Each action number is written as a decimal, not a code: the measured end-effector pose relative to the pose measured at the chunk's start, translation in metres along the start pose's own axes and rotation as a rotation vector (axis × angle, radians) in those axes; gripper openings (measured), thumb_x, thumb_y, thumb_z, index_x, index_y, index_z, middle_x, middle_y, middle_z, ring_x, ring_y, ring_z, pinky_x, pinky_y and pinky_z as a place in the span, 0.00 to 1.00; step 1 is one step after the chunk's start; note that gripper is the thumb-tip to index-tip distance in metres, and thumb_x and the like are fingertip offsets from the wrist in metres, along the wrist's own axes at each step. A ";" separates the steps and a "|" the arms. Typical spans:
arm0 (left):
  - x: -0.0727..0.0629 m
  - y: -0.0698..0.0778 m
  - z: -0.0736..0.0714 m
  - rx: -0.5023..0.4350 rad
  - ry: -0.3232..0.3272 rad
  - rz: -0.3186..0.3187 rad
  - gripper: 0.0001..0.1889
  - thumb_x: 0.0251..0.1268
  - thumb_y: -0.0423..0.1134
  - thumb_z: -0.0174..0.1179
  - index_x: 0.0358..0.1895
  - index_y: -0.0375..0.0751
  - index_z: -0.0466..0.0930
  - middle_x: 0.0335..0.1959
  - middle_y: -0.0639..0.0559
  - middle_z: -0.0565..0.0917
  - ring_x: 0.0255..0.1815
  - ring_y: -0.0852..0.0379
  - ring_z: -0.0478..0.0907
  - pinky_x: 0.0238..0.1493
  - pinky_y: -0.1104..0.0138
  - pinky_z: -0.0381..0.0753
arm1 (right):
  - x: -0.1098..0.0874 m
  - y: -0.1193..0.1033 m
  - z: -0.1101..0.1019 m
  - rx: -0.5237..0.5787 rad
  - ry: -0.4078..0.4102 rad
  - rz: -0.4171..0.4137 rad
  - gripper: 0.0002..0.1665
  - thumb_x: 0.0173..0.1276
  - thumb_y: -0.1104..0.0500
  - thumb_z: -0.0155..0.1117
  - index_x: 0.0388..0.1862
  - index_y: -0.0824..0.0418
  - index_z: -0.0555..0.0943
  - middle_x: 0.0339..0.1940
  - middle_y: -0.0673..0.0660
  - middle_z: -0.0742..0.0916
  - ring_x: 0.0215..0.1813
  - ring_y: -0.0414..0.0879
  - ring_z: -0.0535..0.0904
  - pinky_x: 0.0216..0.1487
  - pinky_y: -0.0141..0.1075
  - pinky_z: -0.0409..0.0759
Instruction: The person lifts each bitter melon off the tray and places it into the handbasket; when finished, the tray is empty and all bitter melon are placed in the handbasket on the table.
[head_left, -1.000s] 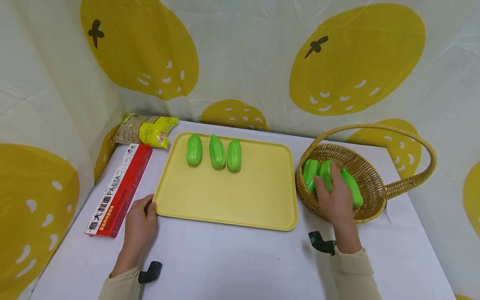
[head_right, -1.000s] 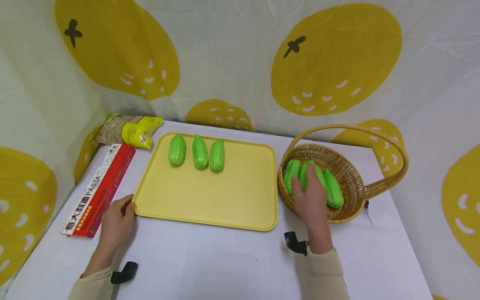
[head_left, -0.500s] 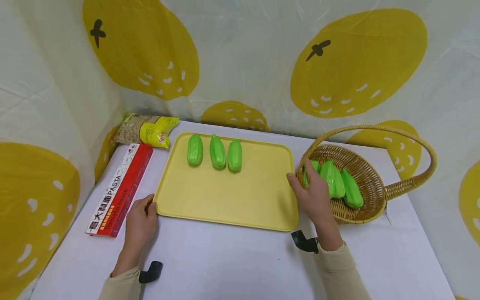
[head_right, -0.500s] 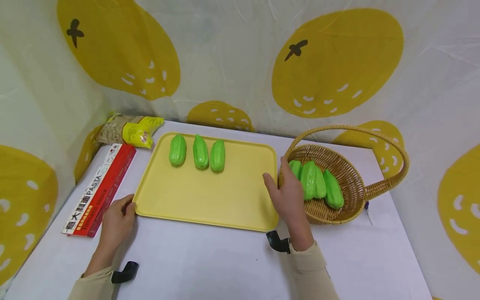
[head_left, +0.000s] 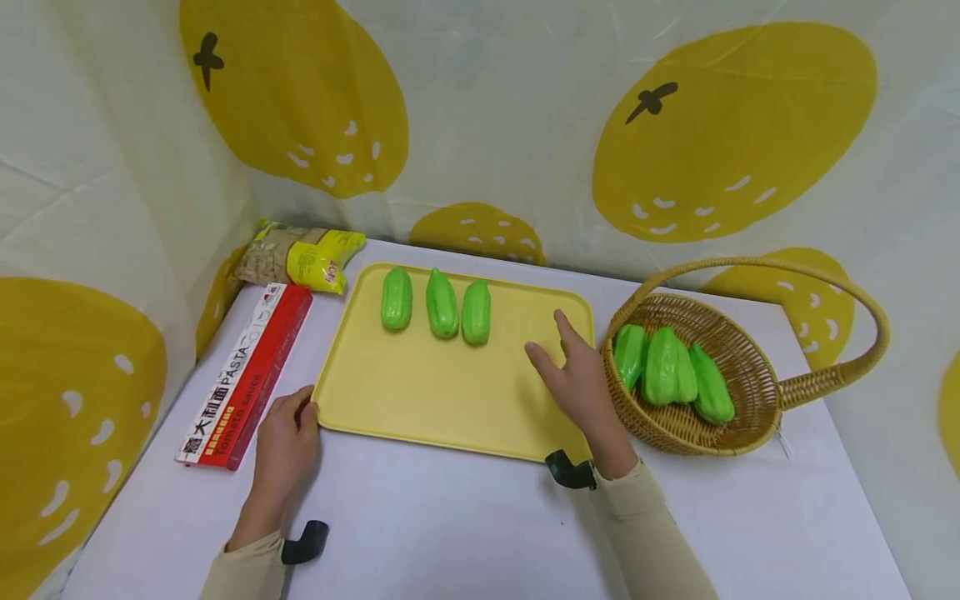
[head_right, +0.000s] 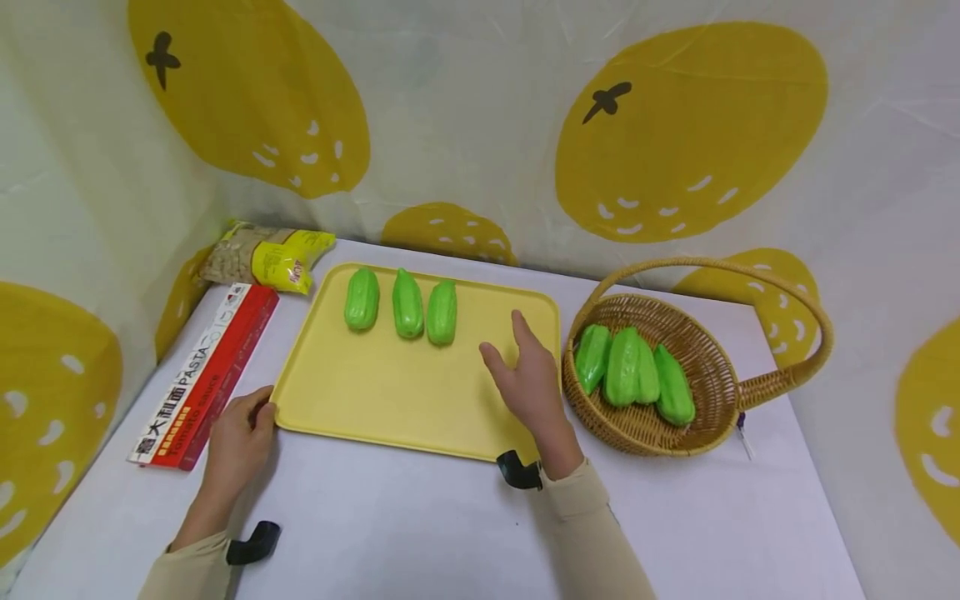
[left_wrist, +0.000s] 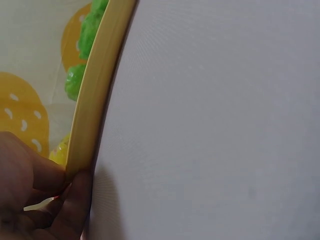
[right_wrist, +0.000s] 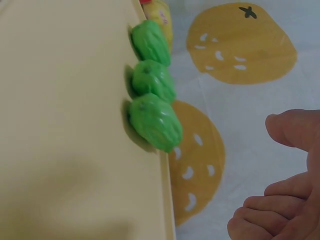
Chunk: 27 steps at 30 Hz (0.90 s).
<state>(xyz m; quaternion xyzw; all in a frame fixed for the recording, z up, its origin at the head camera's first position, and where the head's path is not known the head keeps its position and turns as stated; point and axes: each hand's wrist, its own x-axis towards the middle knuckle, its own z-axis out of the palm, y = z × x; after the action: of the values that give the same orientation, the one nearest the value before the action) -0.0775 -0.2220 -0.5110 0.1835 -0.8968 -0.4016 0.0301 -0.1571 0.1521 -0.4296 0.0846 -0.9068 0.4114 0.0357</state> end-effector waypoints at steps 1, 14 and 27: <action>0.000 0.000 0.000 0.000 0.005 0.004 0.23 0.80 0.36 0.48 0.72 0.31 0.69 0.62 0.31 0.76 0.64 0.35 0.74 0.67 0.42 0.76 | 0.002 0.000 0.004 0.005 -0.018 0.007 0.46 0.77 0.47 0.61 0.81 0.68 0.55 0.77 0.72 0.69 0.73 0.68 0.71 0.72 0.59 0.73; 0.000 0.001 0.001 -0.011 0.008 -0.007 0.23 0.80 0.36 0.49 0.72 0.32 0.70 0.62 0.33 0.77 0.63 0.37 0.75 0.66 0.43 0.77 | 0.029 -0.004 0.042 0.004 -0.095 0.025 0.46 0.76 0.46 0.60 0.81 0.69 0.57 0.79 0.69 0.68 0.73 0.68 0.72 0.72 0.59 0.73; 0.002 -0.001 0.001 -0.010 -0.002 -0.004 0.23 0.79 0.36 0.49 0.72 0.32 0.69 0.62 0.33 0.77 0.63 0.37 0.74 0.67 0.43 0.76 | 0.045 0.001 0.067 0.022 -0.129 0.123 0.47 0.76 0.44 0.60 0.82 0.67 0.56 0.79 0.69 0.69 0.75 0.66 0.70 0.74 0.57 0.72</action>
<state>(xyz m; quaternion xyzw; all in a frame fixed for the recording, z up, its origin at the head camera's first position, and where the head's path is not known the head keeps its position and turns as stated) -0.0791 -0.2223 -0.5129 0.1849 -0.8943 -0.4065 0.0294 -0.2013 0.0969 -0.4686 0.0555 -0.9061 0.4165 -0.0491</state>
